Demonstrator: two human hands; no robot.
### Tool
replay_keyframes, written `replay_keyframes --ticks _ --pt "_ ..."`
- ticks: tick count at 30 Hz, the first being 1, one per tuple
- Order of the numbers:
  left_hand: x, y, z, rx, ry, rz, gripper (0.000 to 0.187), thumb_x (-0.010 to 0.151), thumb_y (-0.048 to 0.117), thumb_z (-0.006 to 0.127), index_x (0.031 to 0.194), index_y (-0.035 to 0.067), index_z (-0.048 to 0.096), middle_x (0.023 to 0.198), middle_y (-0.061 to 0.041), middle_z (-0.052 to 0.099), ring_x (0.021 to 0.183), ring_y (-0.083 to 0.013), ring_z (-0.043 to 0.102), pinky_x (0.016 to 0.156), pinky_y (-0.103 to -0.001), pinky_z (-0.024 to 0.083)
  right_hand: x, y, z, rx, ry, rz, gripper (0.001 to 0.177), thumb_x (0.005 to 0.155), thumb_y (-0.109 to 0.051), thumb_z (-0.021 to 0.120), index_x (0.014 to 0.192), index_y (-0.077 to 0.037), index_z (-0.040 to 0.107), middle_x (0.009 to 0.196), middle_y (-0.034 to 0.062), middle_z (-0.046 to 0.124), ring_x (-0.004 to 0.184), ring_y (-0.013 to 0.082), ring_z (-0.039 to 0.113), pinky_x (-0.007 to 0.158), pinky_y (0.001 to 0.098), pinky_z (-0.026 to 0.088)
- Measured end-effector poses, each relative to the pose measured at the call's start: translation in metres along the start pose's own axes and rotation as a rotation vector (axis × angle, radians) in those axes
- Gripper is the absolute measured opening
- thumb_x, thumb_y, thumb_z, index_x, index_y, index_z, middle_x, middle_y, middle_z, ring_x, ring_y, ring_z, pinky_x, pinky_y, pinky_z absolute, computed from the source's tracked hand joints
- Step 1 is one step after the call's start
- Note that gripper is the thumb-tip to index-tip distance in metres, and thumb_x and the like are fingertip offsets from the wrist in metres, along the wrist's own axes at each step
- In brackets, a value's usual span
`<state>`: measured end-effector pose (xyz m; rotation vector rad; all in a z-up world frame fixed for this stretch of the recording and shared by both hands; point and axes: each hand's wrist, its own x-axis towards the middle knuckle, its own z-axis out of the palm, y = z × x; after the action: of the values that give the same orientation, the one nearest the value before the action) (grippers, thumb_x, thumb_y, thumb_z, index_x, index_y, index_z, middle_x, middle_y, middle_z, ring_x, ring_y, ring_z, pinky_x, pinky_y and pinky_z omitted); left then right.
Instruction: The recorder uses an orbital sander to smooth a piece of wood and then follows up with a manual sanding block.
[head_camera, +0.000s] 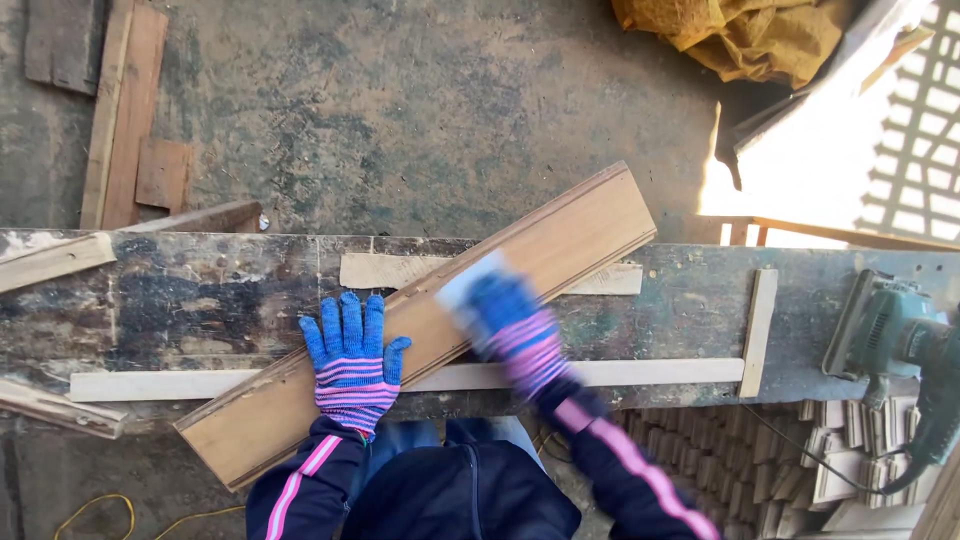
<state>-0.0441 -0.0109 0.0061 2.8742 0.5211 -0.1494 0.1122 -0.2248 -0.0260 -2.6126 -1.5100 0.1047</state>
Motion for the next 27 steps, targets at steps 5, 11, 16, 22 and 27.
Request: replay_keyframes --ticks 5,11,16,22,27 --pt "-0.003 0.002 0.0 0.006 -0.005 -0.005 0.077 0.095 0.053 0.053 0.156 0.007 0.042 0.16 -0.028 0.036 0.151 -0.0499 0.026 0.123 -0.07 0.01 0.002 0.104 -0.03 0.088 0.242 0.385 0.035 0.09 -0.017 0.068 0.124 -0.008 0.067 0.131 0.0154 0.066 0.127 0.0357 0.061 0.115 0.048 0.046" --pt "-0.003 0.003 0.001 -0.038 0.022 -0.006 0.077 0.094 0.054 0.053 0.155 0.008 0.043 0.16 -0.029 0.035 0.151 -0.0504 0.025 0.122 -0.071 0.01 -0.008 -0.02 -0.03 0.195 0.187 0.208 0.042 0.081 -0.018 0.068 0.121 -0.004 0.067 0.125 0.0177 0.067 0.121 0.0371 0.063 0.107 0.0506 0.048" --pt "-0.002 0.002 0.0 -0.025 0.0 -0.008 0.076 0.096 0.055 0.052 0.156 0.009 0.042 0.161 -0.028 0.036 0.152 -0.05 0.025 0.122 -0.071 0.01 -0.019 0.11 -0.029 0.235 0.217 0.287 0.027 0.095 -0.016 0.069 0.118 -0.004 0.065 0.119 0.0177 0.066 0.116 0.0373 0.064 0.106 0.0475 0.05" --pt "0.002 0.005 -0.001 -0.016 0.032 -0.016 0.077 0.095 0.055 0.052 0.156 0.009 0.043 0.16 -0.028 0.036 0.151 -0.0493 0.026 0.122 -0.071 0.01 -0.017 0.021 -0.016 0.126 0.347 0.47 0.045 0.081 -0.009 0.062 0.125 0.002 0.065 0.129 0.0218 0.065 0.124 0.0406 0.062 0.113 0.0467 0.047" --pt "0.002 0.005 -0.01 -0.004 -0.005 -0.011 0.076 0.096 0.054 0.052 0.156 0.009 0.043 0.16 -0.028 0.037 0.151 -0.0501 0.027 0.123 -0.07 0.012 -0.022 0.049 -0.04 0.209 0.074 0.195 0.031 0.088 -0.021 0.07 0.116 -0.01 0.069 0.115 0.0156 0.068 0.106 0.037 0.064 0.098 0.049 0.051"
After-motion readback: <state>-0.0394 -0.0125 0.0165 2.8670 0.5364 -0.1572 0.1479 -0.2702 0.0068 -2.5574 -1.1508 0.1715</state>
